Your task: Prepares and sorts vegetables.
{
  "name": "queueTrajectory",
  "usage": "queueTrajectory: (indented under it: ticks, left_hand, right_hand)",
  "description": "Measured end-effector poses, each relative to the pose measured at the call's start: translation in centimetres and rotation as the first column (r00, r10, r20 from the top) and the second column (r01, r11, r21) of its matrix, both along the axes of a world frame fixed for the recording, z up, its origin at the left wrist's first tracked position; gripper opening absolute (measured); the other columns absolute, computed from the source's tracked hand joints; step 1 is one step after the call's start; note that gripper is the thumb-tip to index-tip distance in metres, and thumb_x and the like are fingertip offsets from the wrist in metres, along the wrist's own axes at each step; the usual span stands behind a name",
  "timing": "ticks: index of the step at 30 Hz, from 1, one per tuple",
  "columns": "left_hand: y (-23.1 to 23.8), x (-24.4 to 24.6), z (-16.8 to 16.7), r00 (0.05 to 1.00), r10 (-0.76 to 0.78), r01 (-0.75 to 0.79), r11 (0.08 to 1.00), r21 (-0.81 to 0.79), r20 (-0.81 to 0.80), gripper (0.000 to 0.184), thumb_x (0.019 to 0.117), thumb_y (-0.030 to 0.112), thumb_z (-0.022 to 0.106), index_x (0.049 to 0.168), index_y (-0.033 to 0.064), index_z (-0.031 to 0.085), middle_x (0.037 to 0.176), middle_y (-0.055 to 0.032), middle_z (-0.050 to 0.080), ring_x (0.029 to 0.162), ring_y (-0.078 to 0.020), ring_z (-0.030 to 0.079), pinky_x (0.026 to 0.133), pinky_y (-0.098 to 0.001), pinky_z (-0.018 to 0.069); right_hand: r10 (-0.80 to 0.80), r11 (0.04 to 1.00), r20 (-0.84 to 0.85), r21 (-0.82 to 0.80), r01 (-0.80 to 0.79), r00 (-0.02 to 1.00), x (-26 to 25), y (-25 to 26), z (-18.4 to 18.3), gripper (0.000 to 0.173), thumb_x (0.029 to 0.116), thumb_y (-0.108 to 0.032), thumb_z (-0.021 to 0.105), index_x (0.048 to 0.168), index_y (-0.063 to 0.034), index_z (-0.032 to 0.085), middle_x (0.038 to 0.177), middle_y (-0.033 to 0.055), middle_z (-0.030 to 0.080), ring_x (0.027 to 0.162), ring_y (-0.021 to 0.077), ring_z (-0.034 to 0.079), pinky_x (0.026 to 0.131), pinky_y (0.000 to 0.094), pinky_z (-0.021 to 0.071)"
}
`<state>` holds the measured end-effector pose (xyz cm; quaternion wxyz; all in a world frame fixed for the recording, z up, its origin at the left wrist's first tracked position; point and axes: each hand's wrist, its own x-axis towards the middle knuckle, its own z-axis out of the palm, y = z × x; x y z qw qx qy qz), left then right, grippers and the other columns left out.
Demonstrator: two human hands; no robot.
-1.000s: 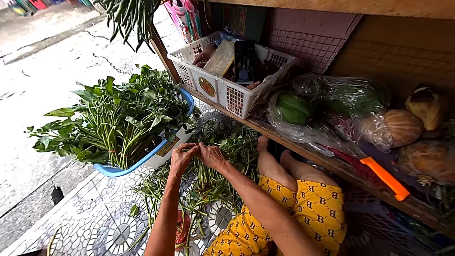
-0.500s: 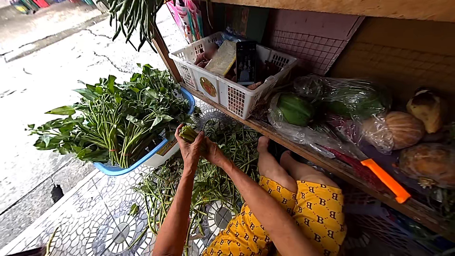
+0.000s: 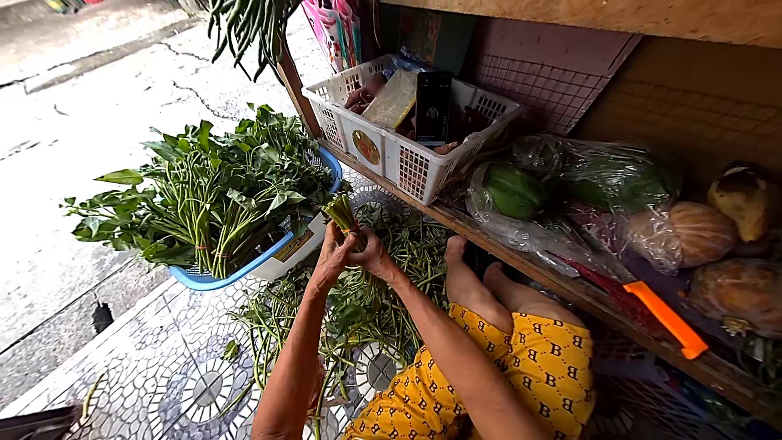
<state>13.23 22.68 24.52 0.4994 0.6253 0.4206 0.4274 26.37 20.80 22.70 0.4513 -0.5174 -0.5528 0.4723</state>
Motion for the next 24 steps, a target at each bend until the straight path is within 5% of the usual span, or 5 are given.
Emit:
queueTrajectory:
  ticks: [10,15,17,21,24]
  left_hand:
    - [-0.5,-1.8,-1.5,0.836,-0.385,0.296,0.916,-0.270,-0.390,0.125,0.0698,0.042,0.089,0.161,0.0055,0.011,0.136,-0.0206,0.060,0.119,-0.0230,0.064,0.103,-0.0410,0.0530]
    - [-1.7,-1.6,-2.4,0.939,-0.119,0.096,0.991,-0.088,-0.322,0.075,0.0831,0.036,0.080,0.142,0.0007,0.049,0.123,-0.0132,0.067,0.111,-0.0149,0.066,0.098,-0.0353,0.0541]
    - [-1.5,-1.7,-2.0,0.935,-0.074,0.054,0.996,-0.066,-0.348,0.074,0.0861,0.030,0.077,0.145,-0.0024,0.045,0.124,-0.0181,0.066,0.113,-0.0196,0.066,0.100,-0.0383,0.0534]
    - [-2.6,-2.6,3.4,0.577,-0.124,0.119,0.991,-0.068,-0.807,0.080,0.0920,0.056,0.069,0.145,-0.0019,0.052,0.130,-0.0257,0.064,0.123,-0.0422,0.061,0.104,-0.0619,0.0460]
    - [-4.5,-2.8,6.3,0.452,0.313,0.092,0.915,0.393,-0.835,0.045,0.0926,0.027,0.076,0.129,0.0017,0.067,0.137,-0.0241,0.061,0.136,-0.0449,0.050,0.108,-0.0649,0.0400]
  right_hand:
    - [-0.253,0.968,-0.518,-0.135,0.213,0.817,0.2,0.5,-0.4,0.051,0.0865,-0.009,0.079,0.125,0.0044,0.049,0.077,0.0076,0.064,0.068,0.0116,0.064,0.070,0.0276,0.0569]
    - [-0.006,0.995,-0.319,-0.093,-0.025,0.948,1.0,0.2,0.0,0.090,0.0791,-0.026,0.085,0.151,-0.0022,0.036,0.133,0.0203,0.059,0.119,0.0216,0.061,0.103,0.0382,0.0511]
    - [0.099,0.982,-0.232,-0.134,-0.133,0.968,1.2,0.1,-0.1,0.088,0.0828,-0.020,0.084,0.153,-0.0007,0.035,0.141,0.0229,0.055,0.127,0.0242,0.058,0.109,0.0397,0.0482]
    - [0.119,0.979,-0.127,-0.149,-0.138,0.985,1.4,0.5,-0.4,0.065,0.0897,-0.010,0.076,0.146,0.0026,0.046,0.134,0.0213,0.061,0.122,0.0222,0.062,0.107,0.0380,0.0495]
    - [0.182,0.978,0.074,-0.116,-0.173,0.981,1.6,0.9,-0.2,0.069,0.0914,-0.013,0.075,0.150,0.0030,0.043,0.137,0.0226,0.061,0.127,0.0254,0.060,0.111,0.0402,0.0466]
